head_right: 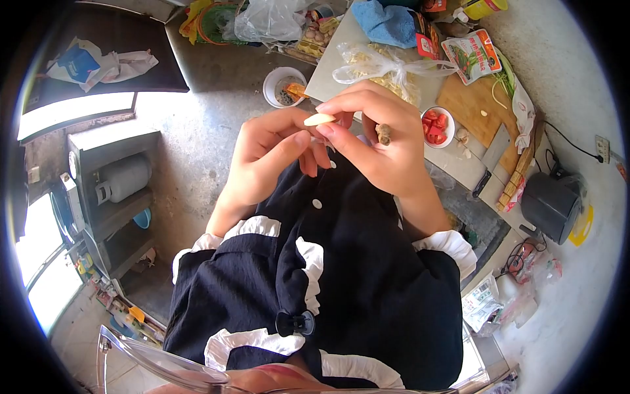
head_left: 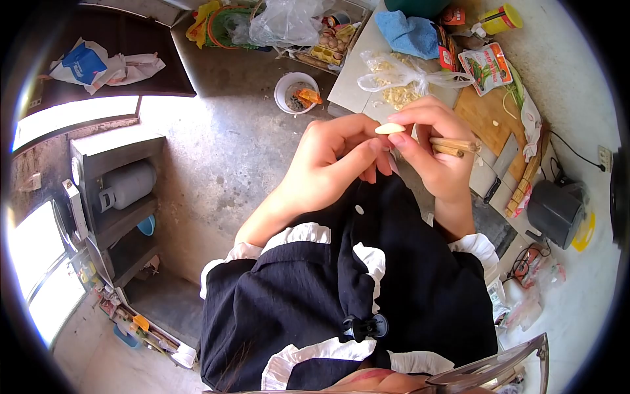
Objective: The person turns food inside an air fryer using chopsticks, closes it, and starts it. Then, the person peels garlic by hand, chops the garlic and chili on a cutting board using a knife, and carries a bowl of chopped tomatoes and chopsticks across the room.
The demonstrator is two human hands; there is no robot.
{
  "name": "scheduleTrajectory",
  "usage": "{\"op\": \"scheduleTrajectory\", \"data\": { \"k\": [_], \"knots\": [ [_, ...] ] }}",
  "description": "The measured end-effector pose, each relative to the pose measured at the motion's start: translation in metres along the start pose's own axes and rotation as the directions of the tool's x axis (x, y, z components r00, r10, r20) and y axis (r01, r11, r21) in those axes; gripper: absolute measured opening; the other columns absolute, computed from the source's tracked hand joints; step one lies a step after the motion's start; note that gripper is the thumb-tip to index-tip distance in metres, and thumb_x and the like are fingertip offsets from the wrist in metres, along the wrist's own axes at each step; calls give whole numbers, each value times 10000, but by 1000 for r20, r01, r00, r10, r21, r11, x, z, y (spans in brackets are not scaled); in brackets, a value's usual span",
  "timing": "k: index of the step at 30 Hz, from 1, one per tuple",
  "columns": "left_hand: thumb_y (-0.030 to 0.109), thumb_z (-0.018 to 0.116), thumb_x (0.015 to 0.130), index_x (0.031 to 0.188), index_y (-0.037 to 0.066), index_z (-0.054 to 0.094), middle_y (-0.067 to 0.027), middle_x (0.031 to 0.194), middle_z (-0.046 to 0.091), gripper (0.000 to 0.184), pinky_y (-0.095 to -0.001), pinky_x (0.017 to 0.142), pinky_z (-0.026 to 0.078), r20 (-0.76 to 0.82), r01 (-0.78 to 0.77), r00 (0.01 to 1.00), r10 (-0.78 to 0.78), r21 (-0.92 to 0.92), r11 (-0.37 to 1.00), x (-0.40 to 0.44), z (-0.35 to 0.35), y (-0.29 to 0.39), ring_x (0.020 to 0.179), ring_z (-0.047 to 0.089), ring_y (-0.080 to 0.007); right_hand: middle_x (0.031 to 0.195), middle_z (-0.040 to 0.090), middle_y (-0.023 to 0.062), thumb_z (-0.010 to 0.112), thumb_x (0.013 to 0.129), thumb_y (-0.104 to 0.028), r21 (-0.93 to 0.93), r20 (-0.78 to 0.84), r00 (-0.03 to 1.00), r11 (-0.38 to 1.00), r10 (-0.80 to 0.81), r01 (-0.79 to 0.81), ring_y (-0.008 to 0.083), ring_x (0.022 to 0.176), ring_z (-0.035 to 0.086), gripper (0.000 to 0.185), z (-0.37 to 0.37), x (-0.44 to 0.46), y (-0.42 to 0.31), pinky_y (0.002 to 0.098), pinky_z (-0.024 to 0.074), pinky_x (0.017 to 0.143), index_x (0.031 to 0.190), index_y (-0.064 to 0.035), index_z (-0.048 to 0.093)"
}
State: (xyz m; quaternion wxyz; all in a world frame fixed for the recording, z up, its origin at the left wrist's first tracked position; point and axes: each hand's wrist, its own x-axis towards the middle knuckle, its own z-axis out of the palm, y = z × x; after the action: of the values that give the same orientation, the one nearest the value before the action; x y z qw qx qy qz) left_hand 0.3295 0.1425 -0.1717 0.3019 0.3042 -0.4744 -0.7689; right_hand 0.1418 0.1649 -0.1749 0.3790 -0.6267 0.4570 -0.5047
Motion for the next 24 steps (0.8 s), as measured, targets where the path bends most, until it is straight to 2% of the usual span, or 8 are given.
{"op": "scheduleTrajectory", "data": {
  "k": [3, 6, 9, 12, 18, 21, 24],
  "knots": [
    [50, 515, 927, 956, -62, 609, -85, 752, 667, 149, -229, 574, 492, -52, -100, 993, 106, 119, 988, 1, 1, -5, 623, 616, -105, 863, 666, 45, 702, 775, -26, -28, 9, 1000, 999, 17, -17, 77, 692, 567, 137, -1, 1, -2, 190, 345, 494, 910, -29, 681],
    [39, 480, 928, 976, -76, 618, -115, 802, 676, 185, -239, 606, 510, -100, -161, 971, 216, 394, 905, 1, 1, -7, 685, 640, -128, 853, 663, 61, 705, 771, -18, -60, 23, 1000, 998, -13, 15, 105, 684, 573, 134, -2, 2, 0, 213, 407, 549, 900, -7, 673],
    [-1, 549, 877, 922, -42, 606, -112, 700, 663, 83, -270, 549, 509, -129, -277, 912, 388, 503, 818, 6, 3, -13, 588, 661, -167, 840, 660, 77, 706, 765, -3, -81, 25, 1000, 996, -18, 20, 132, 675, 577, 134, -1, 4, -1, 241, 451, 608, 892, 13, 666],
    [-11, 557, 865, 898, -29, 606, -118, 696, 658, 62, -284, 549, 509, -114, -260, 913, 393, 580, 772, 6, 5, -9, 581, 659, -192, 827, 658, 82, 703, 763, 9, -96, 21, 1000, 995, -9, 11, 138, 668, 576, 130, -1, 4, -1, 249, 459, 615, 887, 17, 666],
    [-36, 553, 850, 872, -21, 594, -113, 646, 625, 49, -284, 529, 496, -107, -264, 896, 431, 651, 712, 9, 4, -12, 561, 646, -191, 814, 653, 72, 698, 774, -3, -92, 25, 1000, 996, 7, -4, 124, 634, 554, 118, -3, 6, 4, 240, 438, 584, 888, 10, 670],
    [-19, 526, 878, 874, -23, 582, -90, 622, 602, 57, -270, 515, 477, -119, -213, 931, 346, 593, 776, 12, 3, -6, 536, 619, -153, 793, 639, 47, 699, 779, -15, -49, 30, 998, 998, 52, -50, 101, 600, 510, 113, -5, 6, 8, 230, 392, 546, 889, -8, 674],
    [9, 491, 916, 878, -25, 568, -62, 611, 579, 93, -245, 519, 456, -159, -89, 977, 143, 305, 948, 17, -3, -14, 530, 583, -110, 773, 623, 26, 700, 785, -26, 26, -9, 996, 996, 91, -90, 79, 572, 464, 105, -6, 2, 18, 225, 344, 513, 886, -28, 676]
  ]
}}
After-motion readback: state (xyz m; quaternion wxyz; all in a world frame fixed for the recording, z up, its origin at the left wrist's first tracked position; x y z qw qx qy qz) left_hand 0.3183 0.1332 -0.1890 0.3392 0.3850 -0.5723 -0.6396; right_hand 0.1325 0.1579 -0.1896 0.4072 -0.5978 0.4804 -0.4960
